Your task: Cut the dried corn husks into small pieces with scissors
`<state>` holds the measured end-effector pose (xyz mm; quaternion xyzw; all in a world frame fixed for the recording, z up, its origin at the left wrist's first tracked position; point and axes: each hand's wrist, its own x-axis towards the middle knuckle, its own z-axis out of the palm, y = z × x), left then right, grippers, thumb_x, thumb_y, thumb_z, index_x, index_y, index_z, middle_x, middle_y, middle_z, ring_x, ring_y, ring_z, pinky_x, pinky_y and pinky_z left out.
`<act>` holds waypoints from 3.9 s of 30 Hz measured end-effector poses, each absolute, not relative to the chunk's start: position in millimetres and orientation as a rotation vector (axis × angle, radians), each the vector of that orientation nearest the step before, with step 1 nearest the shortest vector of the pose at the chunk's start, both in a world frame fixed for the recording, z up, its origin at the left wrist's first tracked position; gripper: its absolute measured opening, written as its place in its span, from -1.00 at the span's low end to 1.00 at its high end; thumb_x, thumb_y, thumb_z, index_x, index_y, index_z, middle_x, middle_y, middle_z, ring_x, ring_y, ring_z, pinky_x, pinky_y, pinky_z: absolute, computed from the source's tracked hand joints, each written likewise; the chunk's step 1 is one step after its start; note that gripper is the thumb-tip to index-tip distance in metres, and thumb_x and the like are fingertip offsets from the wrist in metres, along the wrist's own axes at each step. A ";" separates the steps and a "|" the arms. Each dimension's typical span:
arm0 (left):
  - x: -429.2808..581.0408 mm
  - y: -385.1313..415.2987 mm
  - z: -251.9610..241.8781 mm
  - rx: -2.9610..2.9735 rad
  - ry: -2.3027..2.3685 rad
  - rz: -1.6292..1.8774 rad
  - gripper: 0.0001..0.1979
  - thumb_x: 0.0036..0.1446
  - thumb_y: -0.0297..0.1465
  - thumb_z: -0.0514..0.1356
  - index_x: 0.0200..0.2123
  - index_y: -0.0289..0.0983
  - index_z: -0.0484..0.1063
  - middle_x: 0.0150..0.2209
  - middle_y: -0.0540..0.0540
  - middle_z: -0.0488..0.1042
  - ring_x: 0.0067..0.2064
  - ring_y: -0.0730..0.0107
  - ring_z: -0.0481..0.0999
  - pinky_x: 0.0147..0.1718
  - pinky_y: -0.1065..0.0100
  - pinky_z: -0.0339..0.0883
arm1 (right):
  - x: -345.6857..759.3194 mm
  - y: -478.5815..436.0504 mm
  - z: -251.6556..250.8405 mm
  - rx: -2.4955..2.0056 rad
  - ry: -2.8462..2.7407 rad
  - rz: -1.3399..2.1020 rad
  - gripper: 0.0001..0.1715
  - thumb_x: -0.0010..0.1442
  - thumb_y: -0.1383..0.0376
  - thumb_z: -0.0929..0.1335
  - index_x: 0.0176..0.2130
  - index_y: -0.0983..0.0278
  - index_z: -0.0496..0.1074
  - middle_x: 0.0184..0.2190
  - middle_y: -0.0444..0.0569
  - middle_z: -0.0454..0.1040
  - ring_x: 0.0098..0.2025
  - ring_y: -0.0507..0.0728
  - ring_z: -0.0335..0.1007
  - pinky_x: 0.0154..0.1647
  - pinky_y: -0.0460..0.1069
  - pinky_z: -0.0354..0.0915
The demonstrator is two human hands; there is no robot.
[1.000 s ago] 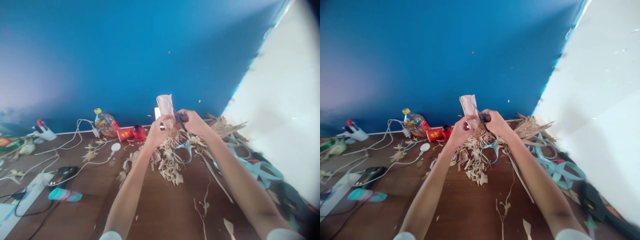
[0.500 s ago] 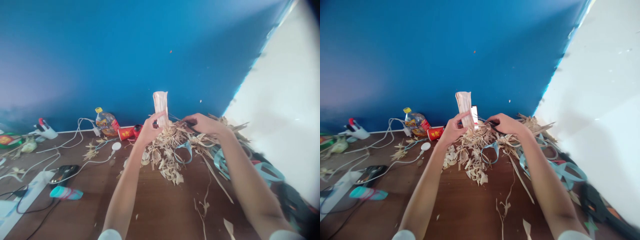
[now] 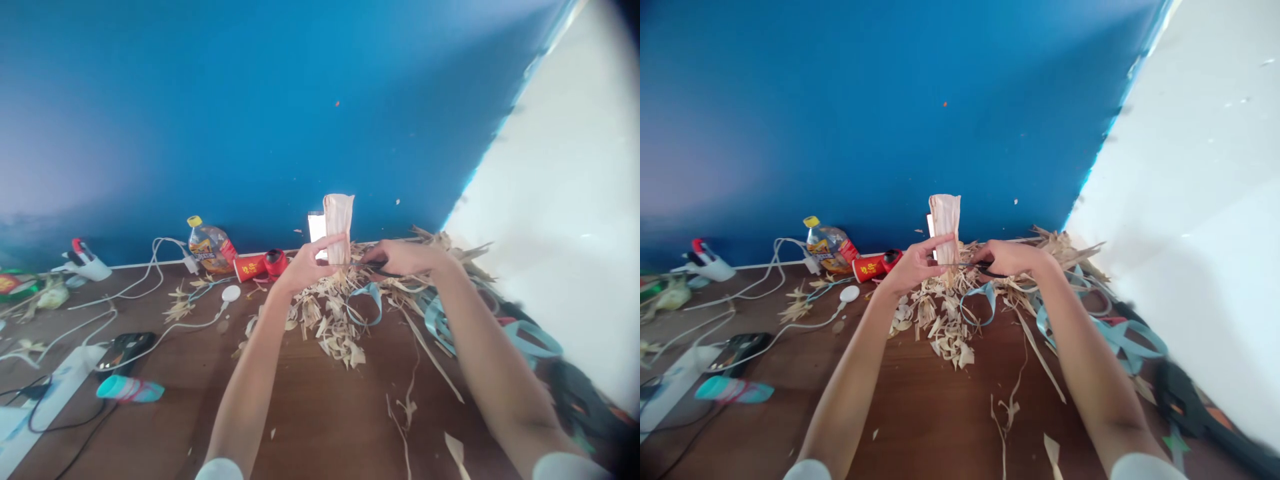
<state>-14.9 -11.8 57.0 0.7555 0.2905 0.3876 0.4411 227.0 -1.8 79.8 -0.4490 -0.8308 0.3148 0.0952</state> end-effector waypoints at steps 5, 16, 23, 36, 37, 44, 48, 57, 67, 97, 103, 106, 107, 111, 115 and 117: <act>-16.8 -10.9 57.3 1.850 0.669 0.950 -0.40 -0.04 -0.50 0.27 0.13 -0.16 0.35 0.22 -0.15 0.27 0.25 0.11 0.22 0.08 0.14 0.28 | 226.0 -2.7 81.2 -1.347 -2.565 0.927 -0.64 -0.04 0.21 0.39 -0.19 0.13 0.59 -0.43 -0.11 0.55 -0.51 0.06 0.31 -0.53 -0.06 0.08; -17.5 -10.4 55.5 1.764 0.710 0.912 -0.35 -0.09 -0.50 0.31 0.14 -0.19 0.35 0.22 -0.21 0.27 0.19 0.07 0.30 0.05 0.12 0.31 | 226.2 -10.9 83.9 -1.401 -2.439 1.097 -0.75 -0.07 0.23 0.40 -0.32 0.20 0.61 -0.56 -0.09 0.49 -0.64 -0.01 0.17 -0.62 -0.06 -0.03; -15.3 -2.2 42.8 1.764 0.701 0.909 -0.32 -0.12 -0.48 0.33 0.15 -0.17 0.34 0.19 -0.20 0.32 0.18 0.03 0.30 0.13 0.00 0.18 | 223.6 -7.4 83.2 -1.453 -2.539 1.121 -0.63 -0.03 0.23 0.36 -0.18 0.19 0.57 -0.52 -0.10 0.51 -0.58 0.02 0.25 -0.57 -0.08 0.05; -17.5 2.2 36.5 1.810 0.719 0.849 -0.28 -0.10 -0.37 0.36 0.18 -0.16 0.29 0.24 -0.16 0.24 0.23 0.05 0.22 0.22 0.00 0.01 | 225.2 -4.2 79.3 -1.584 -2.676 0.905 -0.62 -0.03 0.31 0.28 -0.22 0.21 0.57 -0.57 -0.10 0.47 -0.60 0.03 0.24 -0.57 -0.07 0.02; -18.6 1.4 38.2 1.814 0.739 0.840 -0.29 -0.09 -0.36 0.36 0.18 -0.16 0.30 0.24 -0.16 0.24 0.24 0.06 0.21 0.22 0.02 0.00 | 225.5 -4.0 79.0 -1.626 -2.680 0.874 -0.61 -0.04 0.33 0.28 -0.22 0.20 0.57 -0.59 -0.10 0.47 -0.61 0.03 0.23 -0.57 -0.06 0.02; -15.6 3.4 32.7 1.727 1.029 0.933 -0.57 0.06 -0.18 0.22 -0.02 -0.24 0.50 -0.14 -0.13 0.54 -0.18 0.27 0.47 -0.11 0.24 0.28 | 230.5 -7.1 84.7 -2.071 -2.483 0.753 -0.74 -0.10 0.47 0.29 -0.42 0.27 0.54 -0.63 -0.02 0.46 -0.58 0.11 0.35 -0.50 -0.03 0.12; -8.2 9.2 17.8 1.682 1.079 1.085 -0.65 0.01 -0.25 0.26 -0.13 -0.28 0.54 -0.33 -0.08 0.53 -0.38 0.43 0.40 -0.33 0.37 0.26 | 234.2 -1.6 83.6 -2.056 -2.135 0.493 -0.75 -0.03 0.33 0.35 -0.29 0.21 0.54 -0.51 0.00 0.52 -0.47 0.15 0.41 -0.44 -0.03 0.16; 12.8 -3.5 22.5 1.796 0.886 1.094 -0.50 -0.08 -0.46 0.28 0.00 -0.27 0.34 -0.10 -0.15 0.46 -0.17 0.30 0.45 -0.22 0.32 0.31 | 197.6 14.6 51.0 -1.441 -1.640 0.729 -0.42 -0.12 0.05 0.47 -0.14 0.29 0.40 -0.56 -0.13 0.42 -0.56 0.02 0.25 -0.58 -0.11 0.11; 4.4 -5.4 28.4 1.717 0.738 0.898 -0.42 -0.07 -0.42 0.29 0.05 -0.21 0.20 -0.06 -0.17 0.37 -0.16 0.31 0.44 -0.20 0.26 0.34 | 199.2 7.7 65.3 -1.224 -1.545 1.030 -0.25 -0.23 0.27 0.53 -0.01 0.31 0.36 -0.54 -0.12 0.46 -0.55 0.02 0.31 -0.55 -0.10 0.23; -10.1 -2.3 42.2 1.815 0.784 1.042 -0.12 -0.18 -0.31 0.41 0.24 -0.16 0.19 0.24 -0.23 0.23 0.20 -0.03 0.27 0.08 0.04 0.25 | 244.1 -8.2 90.5 -1.495 -2.559 0.905 -0.28 0.01 0.02 0.38 0.13 0.21 0.36 0.11 0.07 0.37 0.03 0.32 0.34 -0.02 0.14 0.26; -3.3 -6.0 41.1 1.853 0.765 0.995 -0.14 -0.18 -0.29 0.41 0.23 -0.16 0.21 0.25 -0.20 0.22 0.25 -0.01 0.20 0.18 0.01 0.11 | 226.8 -7.8 91.8 -1.345 -2.641 0.925 -0.33 -0.02 0.00 0.40 0.05 0.21 0.42 0.03 0.05 0.44 -0.02 0.28 0.37 -0.07 0.07 0.26; -3.6 -5.5 40.2 1.854 0.748 0.979 -0.16 -0.15 -0.27 0.40 0.23 -0.17 0.20 0.28 -0.20 0.17 0.27 0.02 0.16 0.19 0.05 0.10 | 224.9 -7.2 91.9 -1.313 -2.633 0.978 -0.39 -0.04 0.02 0.42 -0.01 0.19 0.47 -0.06 0.00 0.50 -0.13 0.23 0.41 -0.18 0.02 0.26; -4.1 -5.2 40.0 1.849 0.746 0.977 -0.16 -0.14 -0.28 0.40 0.24 -0.17 0.19 0.28 -0.20 0.16 0.27 0.02 0.16 0.18 0.06 0.11 | 225.4 -7.0 91.8 -1.323 -2.625 1.002 -0.41 -0.05 0.02 0.42 -0.04 0.18 0.49 -0.11 -0.01 0.52 -0.19 0.20 0.42 -0.24 0.00 0.25; -6.4 -4.2 39.6 1.842 0.748 0.976 -0.16 -0.13 -0.29 0.39 0.24 -0.17 0.19 0.27 -0.21 0.18 0.25 0.03 0.20 0.18 0.05 0.11 | 229.8 -7.3 90.9 -1.405 -2.568 1.138 -0.45 -0.03 0.01 0.41 -0.07 0.21 0.52 -0.36 -0.03 0.55 -0.47 0.07 0.34 -0.48 -0.07 0.13; -7.3 -3.6 38.9 1.849 0.783 0.962 -0.15 -0.18 -0.27 0.41 0.22 -0.16 0.23 0.25 -0.22 0.22 0.24 -0.01 0.22 0.18 0.00 0.10 | 231.9 -9.9 90.3 -1.440 -2.532 1.243 -0.46 0.00 0.06 0.40 -0.04 0.21 0.50 -0.47 -0.07 0.50 -0.58 -0.01 0.20 -0.57 -0.09 0.04; -7.6 -3.0 38.1 1.847 0.795 0.955 -0.15 -0.19 -0.27 0.42 0.22 -0.14 0.23 0.25 -0.21 0.22 0.24 -0.02 0.22 0.17 -0.01 0.10 | 231.0 -11.4 90.3 -1.462 -2.535 1.244 -0.51 0.02 0.12 0.38 -0.04 0.19 0.50 -0.51 -0.09 0.48 -0.59 -0.01 0.17 -0.57 -0.09 0.03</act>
